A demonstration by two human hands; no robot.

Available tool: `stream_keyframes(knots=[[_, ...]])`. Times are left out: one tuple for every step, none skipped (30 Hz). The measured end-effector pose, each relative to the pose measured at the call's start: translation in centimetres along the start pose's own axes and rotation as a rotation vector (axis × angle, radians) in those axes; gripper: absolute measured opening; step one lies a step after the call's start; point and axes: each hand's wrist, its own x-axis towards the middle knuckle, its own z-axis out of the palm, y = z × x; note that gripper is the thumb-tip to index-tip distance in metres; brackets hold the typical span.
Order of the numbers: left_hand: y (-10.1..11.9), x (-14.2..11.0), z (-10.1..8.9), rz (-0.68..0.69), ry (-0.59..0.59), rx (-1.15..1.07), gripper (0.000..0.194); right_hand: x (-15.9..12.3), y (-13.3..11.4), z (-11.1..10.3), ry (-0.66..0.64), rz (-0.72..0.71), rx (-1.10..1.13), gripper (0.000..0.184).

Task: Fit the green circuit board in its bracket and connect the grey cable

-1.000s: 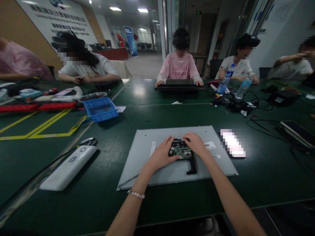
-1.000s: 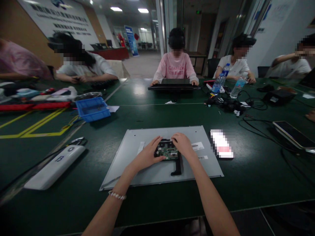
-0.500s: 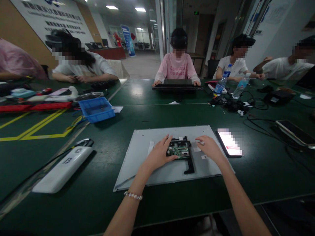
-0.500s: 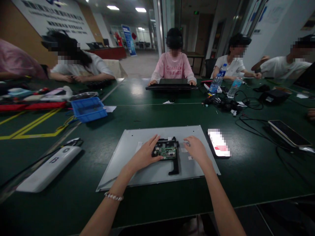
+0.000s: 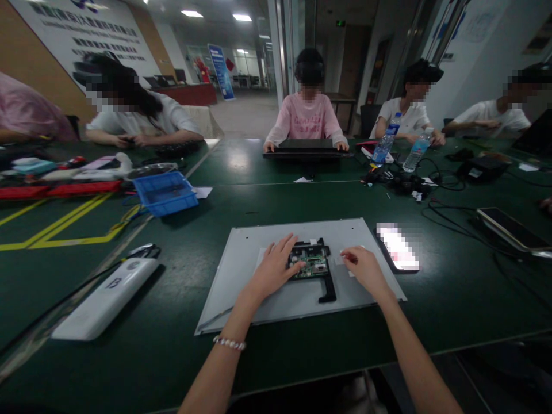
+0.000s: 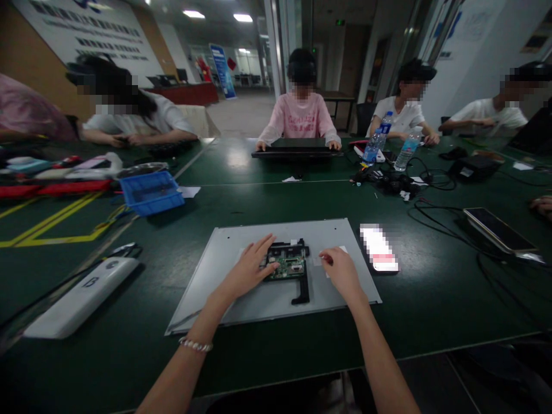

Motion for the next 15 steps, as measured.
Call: stream_keyframes(knots=[[0.1,0.1,0.0,0.008,0.009,0.019,0.057,0.0,0.0,0.0,-0.003,-0.003,0.009,0.018],[0.3,0.2,0.0,0.017,0.018,0.040,0.053,-0.1,0.0,-0.1,-0.002,-0.007,0.021,0.017],[0.5,0.2,0.0,0.028,0.026,0.061,0.051,-0.1,0.0,-0.2,0.005,-0.012,0.032,0.017],[0.7,0.3,0.1,0.039,0.028,0.080,0.049,-0.2,0.0,-0.2,0.013,-0.018,0.045,0.017],[1.0,0.4,0.1,0.050,0.029,0.093,0.048,-0.2,-0.1,-0.3,0.021,-0.023,0.059,0.017],[1.2,0.4,0.1,0.059,0.028,0.102,0.047,-0.3,-0.2,-0.3,0.027,-0.026,0.072,0.017],[1.4,0.5,0.1,0.064,0.026,0.108,0.047,-0.3,-0.3,-0.3,0.028,-0.028,0.083,0.017],[1.6,0.5,0.1,0.068,0.026,0.112,0.047,-0.3,-0.5,-0.3,0.029,-0.027,0.092,0.017],[1.7,0.5,0.1,0.070,0.026,0.115,0.047,-0.3,-0.6,-0.3,0.032,-0.021,0.104,0.017],[1.9,0.5,0.1,0.071,0.028,0.117,0.047,-0.3,-0.6,-0.2,0.037,-0.012,0.123,0.017],[2.1,0.5,0.1,0.073,0.031,0.117,0.046,-0.3,-0.7,-0.1,0.045,0.000,0.150,0.017],[2.2,0.5,0.1,0.077,0.034,0.115,0.044,-0.2,-0.7,0.0,0.047,0.012,0.185,0.017],[2.4,0.5,0.2,0.082,0.036,0.109,0.043,-0.2,-0.7,0.1,0.037,0.022,0.227,0.017],[2.7,0.5,0.2,0.090,0.037,0.102,0.042,-0.1,-0.7,0.3,0.016,0.027,0.268,0.017],[2.9,0.5,0.3,0.100,0.036,0.092,0.041,-0.1,-0.7,0.3,-0.011,0.028,0.302,0.017]])
